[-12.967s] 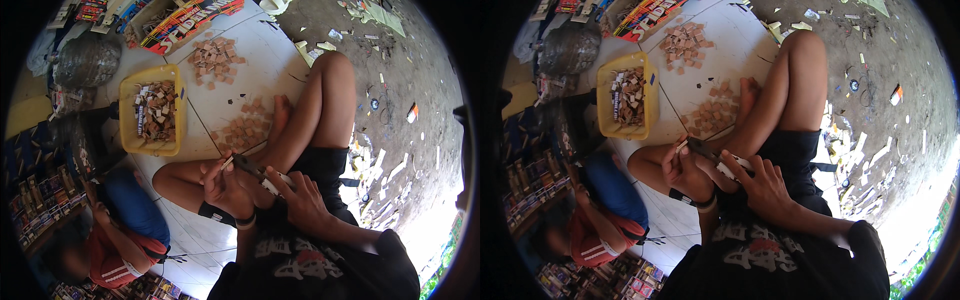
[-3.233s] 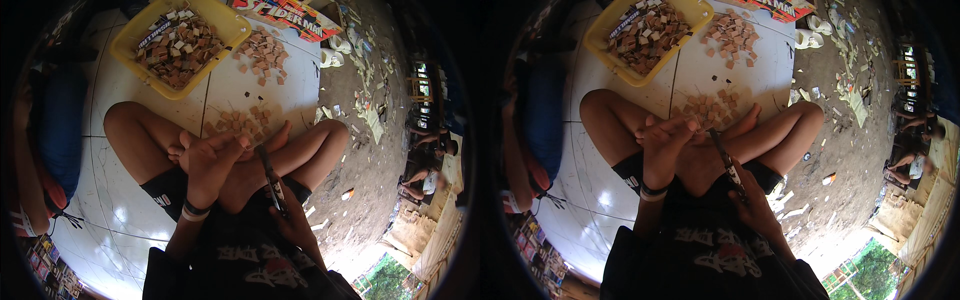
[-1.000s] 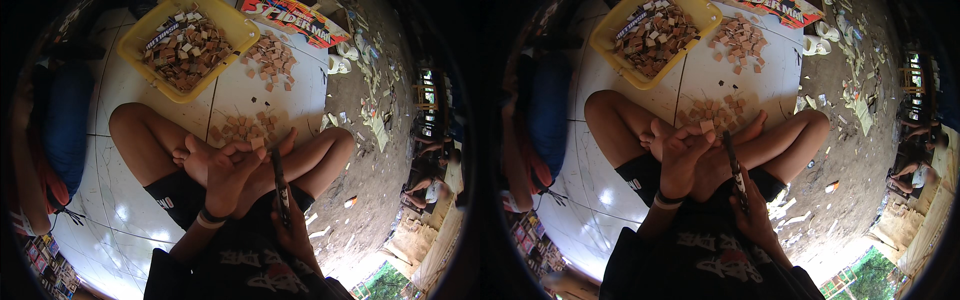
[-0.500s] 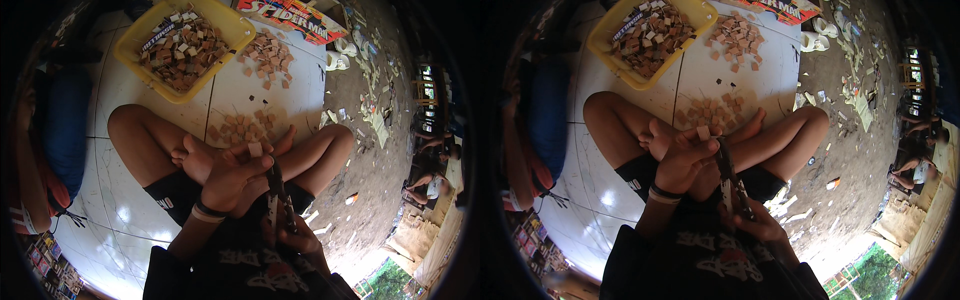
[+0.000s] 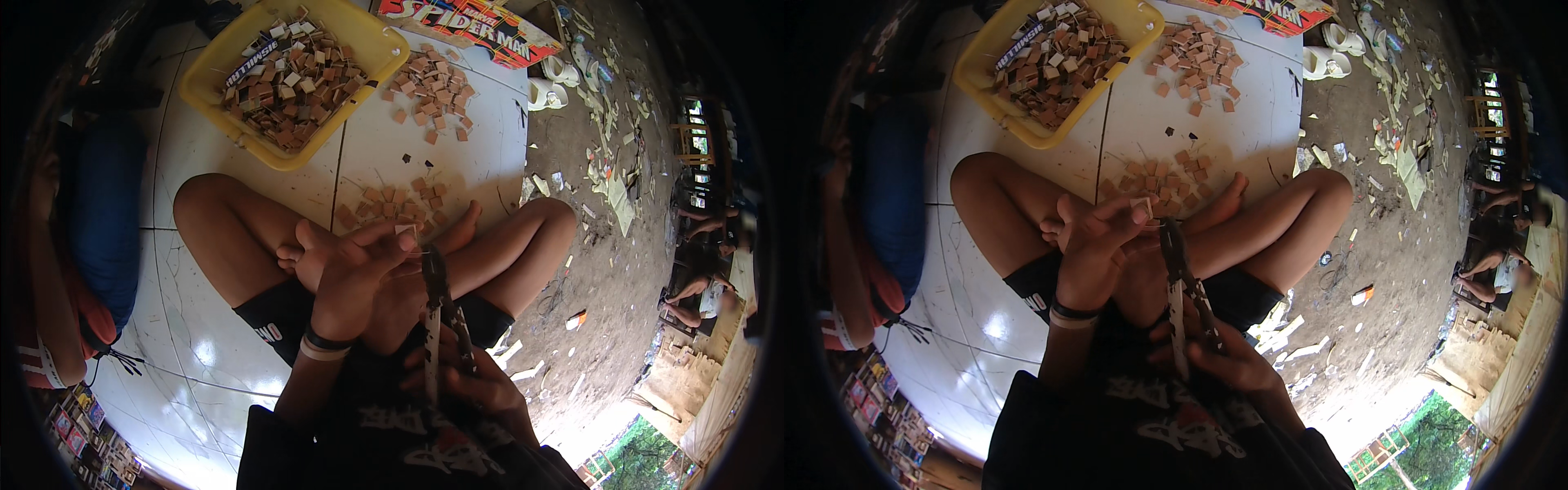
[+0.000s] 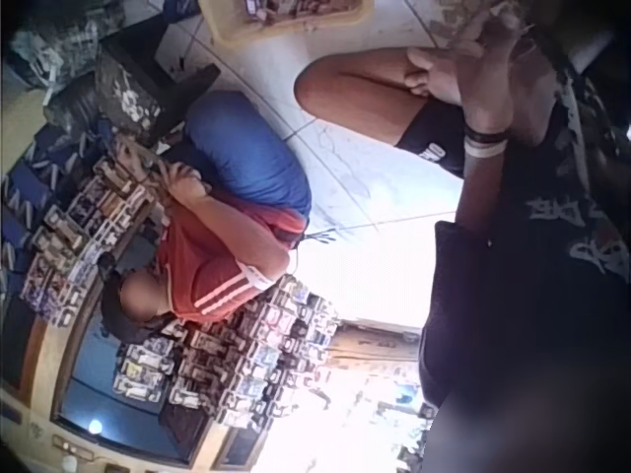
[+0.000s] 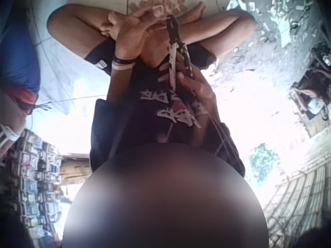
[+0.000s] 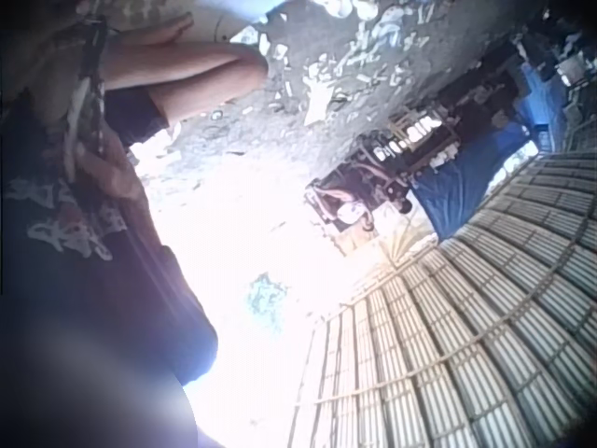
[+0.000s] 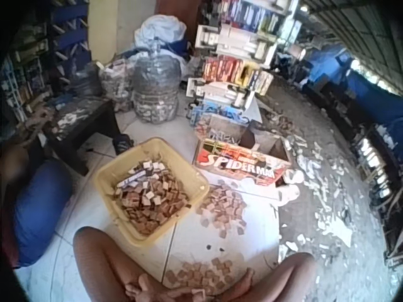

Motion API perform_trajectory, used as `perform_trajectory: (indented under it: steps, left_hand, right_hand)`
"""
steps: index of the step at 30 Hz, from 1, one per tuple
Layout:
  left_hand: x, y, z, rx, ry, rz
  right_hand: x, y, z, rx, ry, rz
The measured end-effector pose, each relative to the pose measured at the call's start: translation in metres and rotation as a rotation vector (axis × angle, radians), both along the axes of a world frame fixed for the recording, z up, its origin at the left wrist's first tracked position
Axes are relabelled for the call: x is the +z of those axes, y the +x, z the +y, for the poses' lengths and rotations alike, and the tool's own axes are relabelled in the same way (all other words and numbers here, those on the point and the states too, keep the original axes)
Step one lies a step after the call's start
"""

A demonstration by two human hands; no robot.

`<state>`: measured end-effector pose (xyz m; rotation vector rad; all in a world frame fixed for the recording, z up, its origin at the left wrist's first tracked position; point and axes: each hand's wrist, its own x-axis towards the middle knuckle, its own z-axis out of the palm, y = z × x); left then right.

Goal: The person sits cross-legged on the floor and uses a knife to carve small wooden blocks into smaller pieces. They repeatedly pick up a block, shave off pieces with the knife, and place the carved pieces into a yellow basket or onto the floor.

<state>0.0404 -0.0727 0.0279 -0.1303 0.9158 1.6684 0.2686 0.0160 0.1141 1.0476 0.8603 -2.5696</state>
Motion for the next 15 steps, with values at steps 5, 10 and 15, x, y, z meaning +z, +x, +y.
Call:
perform_trajectory:
  steps: [5, 10, 15]
  left_hand:
    - [-0.005, 0.005, 0.000, 0.022, 0.040, 0.264]
    - [-0.005, 0.011, 0.000, -0.008, 0.063, 0.326]
    - [-0.003, 0.014, -0.001, -0.044, 0.042, 0.328]
  right_hand:
    - [0.001, -0.008, 0.007, 0.042, 0.163, -0.093]
    - [0.010, -0.013, 0.013, 0.068, 0.140, -0.128]
    - [0.022, -0.016, 0.012, 0.064, 0.073, -0.091]
